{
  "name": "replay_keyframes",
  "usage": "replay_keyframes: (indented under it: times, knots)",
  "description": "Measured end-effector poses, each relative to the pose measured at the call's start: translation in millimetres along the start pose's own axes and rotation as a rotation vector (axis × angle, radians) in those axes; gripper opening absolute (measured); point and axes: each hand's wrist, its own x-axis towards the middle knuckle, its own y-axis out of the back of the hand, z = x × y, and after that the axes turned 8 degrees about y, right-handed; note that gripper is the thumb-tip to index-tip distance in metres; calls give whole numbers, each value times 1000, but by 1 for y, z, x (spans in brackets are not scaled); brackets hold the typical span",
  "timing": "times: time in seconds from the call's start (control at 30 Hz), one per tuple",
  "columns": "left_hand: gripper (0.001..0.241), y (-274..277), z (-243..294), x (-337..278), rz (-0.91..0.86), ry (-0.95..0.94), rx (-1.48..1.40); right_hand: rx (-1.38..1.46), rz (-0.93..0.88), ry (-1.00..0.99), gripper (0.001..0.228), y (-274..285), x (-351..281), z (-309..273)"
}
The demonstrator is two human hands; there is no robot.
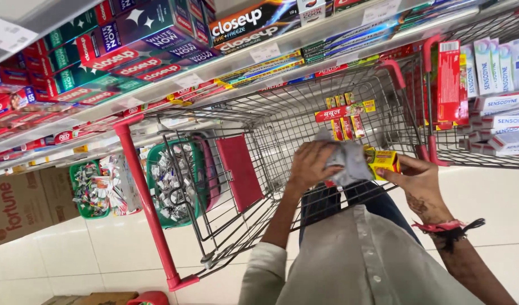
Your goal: Wiping down toothpaste boxes with a cloth and organizing them on a supermarket shelf.
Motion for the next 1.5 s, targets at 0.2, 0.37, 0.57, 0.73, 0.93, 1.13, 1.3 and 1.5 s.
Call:
replay_keyframes:
  times: [0.2, 0.37, 0.57, 0.73, 0.93, 1.13, 1.3, 1.5]
  knots:
    - [81, 37, 49, 25, -147, 72, -112, 150, -23, -13, 39, -3, 3, 27]
    - [99, 41, 77, 62, -276, 90, -174, 96, -63, 11, 36, 2, 20, 73]
    - [100, 61, 38, 55, -424, 170, -287, 122, -77, 66, 38, 2, 20, 14]
    - [106, 76, 3, 40, -554, 283, -223, 130, -26, -20, 36, 20, 16, 13]
    - [94, 52, -26, 4, -560, 613, -831, 400, 51, -159, 26, 27, 14, 16]
    - [69, -13, -32, -37, -40, 1065, -1553, 430, 30, -77, 34, 9, 13, 13]
    - [68, -7, -15, -27, 126, 1131, -1656, 281, -78, -28, 58, -4, 5, -44]
    - [86, 1, 10, 10, 413, 1204, -1859, 227, -176, -111, 49, -19, 3, -18]
